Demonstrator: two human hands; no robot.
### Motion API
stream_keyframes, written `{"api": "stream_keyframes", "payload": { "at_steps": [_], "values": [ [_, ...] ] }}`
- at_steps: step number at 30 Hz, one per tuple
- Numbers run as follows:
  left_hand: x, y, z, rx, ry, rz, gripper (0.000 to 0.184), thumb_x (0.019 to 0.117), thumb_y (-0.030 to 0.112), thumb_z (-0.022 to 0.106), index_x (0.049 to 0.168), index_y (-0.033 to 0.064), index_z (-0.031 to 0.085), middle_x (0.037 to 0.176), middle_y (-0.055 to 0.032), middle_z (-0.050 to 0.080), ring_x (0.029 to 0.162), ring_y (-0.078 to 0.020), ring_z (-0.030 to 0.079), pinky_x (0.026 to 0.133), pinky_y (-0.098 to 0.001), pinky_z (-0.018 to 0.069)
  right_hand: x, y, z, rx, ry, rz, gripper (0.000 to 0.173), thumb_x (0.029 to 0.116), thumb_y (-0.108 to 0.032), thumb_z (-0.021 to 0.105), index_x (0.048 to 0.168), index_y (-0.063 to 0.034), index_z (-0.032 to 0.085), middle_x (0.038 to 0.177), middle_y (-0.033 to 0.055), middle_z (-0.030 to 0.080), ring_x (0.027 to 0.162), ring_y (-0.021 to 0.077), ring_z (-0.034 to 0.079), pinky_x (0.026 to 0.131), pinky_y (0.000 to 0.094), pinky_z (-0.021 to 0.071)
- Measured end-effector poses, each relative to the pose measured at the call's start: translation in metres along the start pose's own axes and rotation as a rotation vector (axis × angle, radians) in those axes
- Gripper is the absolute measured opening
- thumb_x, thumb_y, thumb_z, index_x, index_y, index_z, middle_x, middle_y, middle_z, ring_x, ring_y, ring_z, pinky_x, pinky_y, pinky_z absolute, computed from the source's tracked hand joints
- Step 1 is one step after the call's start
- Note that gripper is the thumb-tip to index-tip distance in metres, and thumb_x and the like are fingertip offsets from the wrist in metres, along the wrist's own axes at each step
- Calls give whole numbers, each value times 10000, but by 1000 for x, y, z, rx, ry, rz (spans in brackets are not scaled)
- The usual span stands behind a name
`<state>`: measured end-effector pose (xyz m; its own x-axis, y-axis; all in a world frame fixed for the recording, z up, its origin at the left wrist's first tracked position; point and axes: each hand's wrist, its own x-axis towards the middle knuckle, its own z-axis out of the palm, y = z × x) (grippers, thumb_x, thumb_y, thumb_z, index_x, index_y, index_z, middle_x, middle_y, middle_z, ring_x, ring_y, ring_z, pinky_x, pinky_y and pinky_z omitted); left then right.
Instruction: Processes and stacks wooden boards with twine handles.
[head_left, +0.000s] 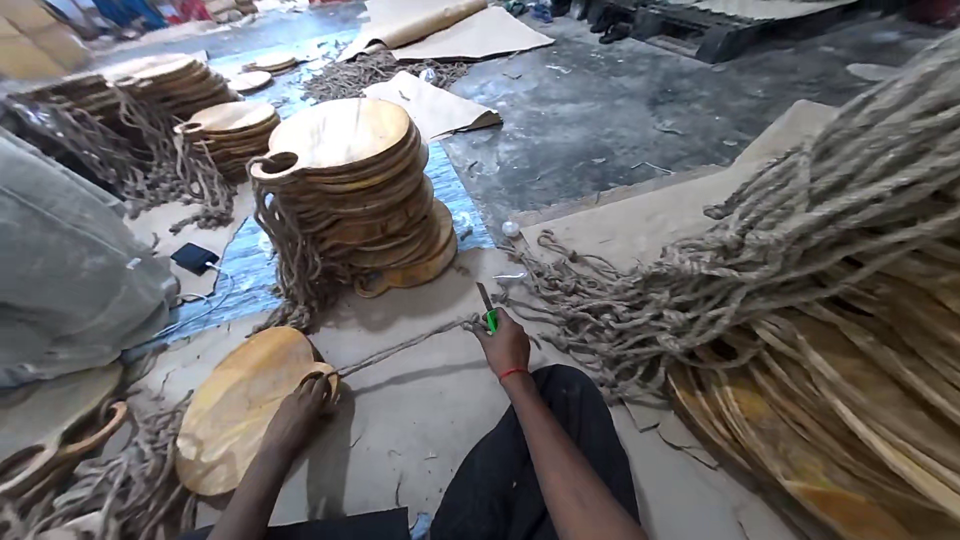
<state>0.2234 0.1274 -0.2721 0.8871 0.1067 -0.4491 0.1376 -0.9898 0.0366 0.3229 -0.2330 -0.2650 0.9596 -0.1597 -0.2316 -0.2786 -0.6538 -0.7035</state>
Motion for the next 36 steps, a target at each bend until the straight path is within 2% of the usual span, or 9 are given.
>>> {"api": "stream_keyframes", "payload": {
  "at_steps": [5,8,12,19,26,29,32,34,36],
  "values": [
    [-23,50,-26,-516,423,223,697,925,359,727,1447,-44,500,1462,-262,531,1330,-423,543,1101,-566,461,-14,-18,9,313,-199,-282,296,913,-298,788,1064,-49,734,929,98,726,843,213,686,824,435,566],
    [-44,99,-52,-651,224,419,645,993,384,632,1498,15,473,1471,-190,557,1357,-336,545,1150,-539,430,-45,-27,19,485,-485,-496,243,928,-232,743,1076,-40,737,933,33,727,796,84,663,767,289,566],
    [-61,118,-65,-560,-59,536,416,1091,315,504,1330,-13,598,1003,-200,693,891,-321,683,878,-513,553,-79,-18,12,594,-671,-492,219,949,-212,716,1058,-22,710,857,-3,688,702,44,623,664,237,545],
    [-130,116,-75,-397,-249,703,356,1062,277,556,1027,-63,653,921,-232,660,855,-397,671,794,-602,533,-128,-21,-35,430,-1014,-468,244,991,-244,650,999,-2,684,750,-16,612,627,24,542,613,225,477],
    [-121,89,-47,-286,248,956,366,1057,337,533,882,32,635,716,-123,633,628,-292,664,555,-457,547,-132,-34,-51,420,-1053,-275,163,984,-281,619,933,-128,643,649,-122,503,517,-22,435,502,176,378],
    [-91,87,-24,-450,26,750,440,1093,341,472,973,-46,644,761,-207,636,713,-380,667,677,-571,534,-116,-22,-21,538,-1036,-22,141,1020,-242,587,964,-115,612,641,-96,490,484,5,406,458,178,359],
    [-74,92,-8,-819,-63,551,438,1105,339,412,1168,-16,661,796,-121,607,684,-219,560,684,-423,489,-99,-22,1,647,-891,51,129,1035,-198,586,982,-84,616,663,-64,531,469,12,409,438,169,359],
    [-82,98,-12,-947,-123,426,462,1109,313,335,1359,38,610,892,-65,624,686,-126,532,649,-320,476,-100,-21,4,605,-725,52,186,1039,-212,606,1119,-48,638,800,-12,605,520,36,464,478,193,413],
    [-81,100,-25,-933,-145,283,435,1129,284,357,1449,70,560,1047,-111,669,768,-160,574,721,-351,497,-102,-16,1,508,-558,62,398,1053,-285,578,1359,-32,558,1091,96,599,704,122,571,598,281,501]
  ]
}}
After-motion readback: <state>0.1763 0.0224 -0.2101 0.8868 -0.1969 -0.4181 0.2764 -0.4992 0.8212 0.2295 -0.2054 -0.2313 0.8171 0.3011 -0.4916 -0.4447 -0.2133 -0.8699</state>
